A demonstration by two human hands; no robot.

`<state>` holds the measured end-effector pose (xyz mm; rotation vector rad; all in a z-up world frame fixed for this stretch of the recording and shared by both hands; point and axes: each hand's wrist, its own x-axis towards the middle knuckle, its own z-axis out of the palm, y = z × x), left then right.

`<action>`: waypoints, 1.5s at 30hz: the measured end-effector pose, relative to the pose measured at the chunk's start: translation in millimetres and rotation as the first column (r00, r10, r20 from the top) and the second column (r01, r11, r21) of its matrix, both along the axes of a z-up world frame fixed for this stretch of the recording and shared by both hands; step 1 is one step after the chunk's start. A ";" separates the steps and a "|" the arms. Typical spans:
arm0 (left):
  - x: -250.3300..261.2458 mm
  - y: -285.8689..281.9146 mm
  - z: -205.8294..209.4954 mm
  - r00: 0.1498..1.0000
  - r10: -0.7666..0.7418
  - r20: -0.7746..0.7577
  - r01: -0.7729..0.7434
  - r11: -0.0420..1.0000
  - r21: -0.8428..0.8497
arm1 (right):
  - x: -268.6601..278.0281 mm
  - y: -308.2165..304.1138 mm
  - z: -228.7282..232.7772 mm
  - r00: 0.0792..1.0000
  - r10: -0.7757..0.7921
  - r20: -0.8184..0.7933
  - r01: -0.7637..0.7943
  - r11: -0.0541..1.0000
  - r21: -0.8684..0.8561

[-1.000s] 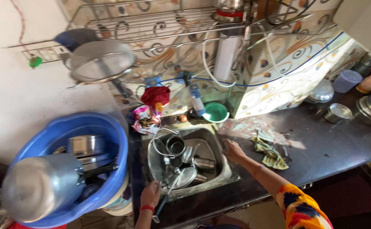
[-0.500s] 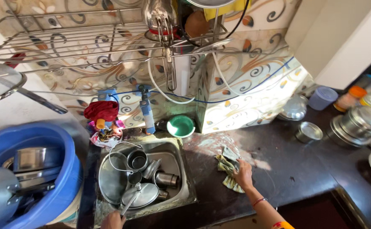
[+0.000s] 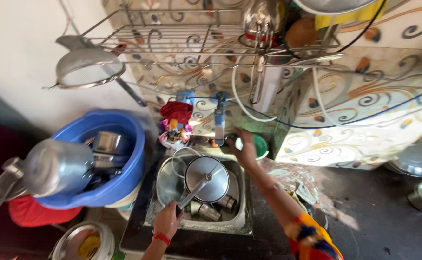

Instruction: The person washes a pressure cooker at a kitchen sink, rinsing the pot under the tap, scrubbing it, then placing it in a blue basin and scrubbing the cooker lid on the counter with a scrub pad.

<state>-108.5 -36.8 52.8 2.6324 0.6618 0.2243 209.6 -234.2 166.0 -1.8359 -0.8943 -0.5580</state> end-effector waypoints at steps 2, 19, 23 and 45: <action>14.0 -3.6 -3.3 0.998 0.049 0.030 -0.046 0.995 -0.090 | 21.3 56.9 32.5 0.998 -0.024 0.053 0.031 0.991 -0.134; 93.8 -9.9 -44.3 0.922 -0.025 0.385 0.093 0.983 -0.161 | 59.2 96.5 62.2 0.908 -0.356 0.223 0.417 0.830 -0.371; 102.1 -4.7 -56.2 0.904 0.029 0.427 0.079 0.969 -0.232 | 27.0 96.9 62.4 0.915 -0.366 0.173 0.404 0.811 -0.422; 96.6 13.8 -104.3 0.989 -0.099 0.111 0.081 -0.269 -0.960 | 26.5 94.0 67.6 0.907 -0.392 0.154 0.415 0.766 -0.490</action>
